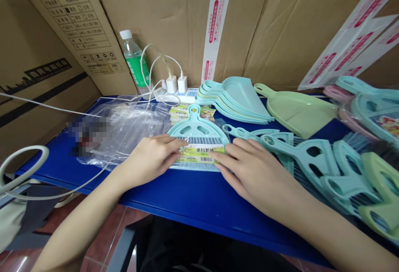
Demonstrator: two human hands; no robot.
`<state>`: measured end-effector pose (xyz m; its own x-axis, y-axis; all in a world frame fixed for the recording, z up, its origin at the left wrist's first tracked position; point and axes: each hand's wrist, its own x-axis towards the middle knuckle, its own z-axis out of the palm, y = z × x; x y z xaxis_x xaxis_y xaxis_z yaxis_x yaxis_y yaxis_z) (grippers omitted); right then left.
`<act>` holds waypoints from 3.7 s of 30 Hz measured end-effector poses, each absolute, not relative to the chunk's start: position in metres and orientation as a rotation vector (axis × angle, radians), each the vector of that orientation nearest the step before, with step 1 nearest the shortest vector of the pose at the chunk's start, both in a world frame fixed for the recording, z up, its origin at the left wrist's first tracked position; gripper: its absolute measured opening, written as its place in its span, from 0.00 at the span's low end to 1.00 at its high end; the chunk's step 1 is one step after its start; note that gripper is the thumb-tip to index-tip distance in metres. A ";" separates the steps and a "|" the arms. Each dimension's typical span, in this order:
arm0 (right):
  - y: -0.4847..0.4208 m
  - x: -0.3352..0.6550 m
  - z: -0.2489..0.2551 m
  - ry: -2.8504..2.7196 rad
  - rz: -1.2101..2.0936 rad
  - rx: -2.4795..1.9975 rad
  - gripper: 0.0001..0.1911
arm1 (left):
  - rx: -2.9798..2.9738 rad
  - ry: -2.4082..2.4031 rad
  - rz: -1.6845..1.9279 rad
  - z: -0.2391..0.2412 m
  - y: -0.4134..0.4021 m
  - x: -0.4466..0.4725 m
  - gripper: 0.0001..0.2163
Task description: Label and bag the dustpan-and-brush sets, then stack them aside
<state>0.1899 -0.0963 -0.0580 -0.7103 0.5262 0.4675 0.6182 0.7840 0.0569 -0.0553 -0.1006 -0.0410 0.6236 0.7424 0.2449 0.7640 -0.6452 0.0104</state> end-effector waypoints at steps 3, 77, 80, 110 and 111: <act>-0.097 0.190 -0.058 -2.545 -0.268 -0.846 0.08 | -2.771 -1.293 -0.378 -0.042 -0.100 -0.056 0.09; -0.093 0.199 -0.056 -2.593 -0.353 -0.976 0.07 | -2.453 -1.470 0.074 -0.038 -0.098 -0.052 0.05; -0.094 0.198 -0.057 -2.601 -0.332 -1.042 0.05 | -2.365 -1.657 0.204 -0.036 -0.097 -0.049 0.06; -0.090 0.193 -0.042 -1.979 0.948 -1.228 0.10 | -2.361 -2.002 0.139 -0.031 -0.097 -0.050 0.11; -0.089 0.193 -0.041 -1.929 1.027 -1.210 0.11 | -2.374 -2.007 0.147 -0.030 -0.098 -0.049 0.11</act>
<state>0.1931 -0.0890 -0.0415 -0.3772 0.9202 0.1051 0.4266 0.2734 -0.8621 -0.0493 -0.0979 -0.0300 0.1640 0.9850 -0.0534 0.9823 -0.1680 -0.0832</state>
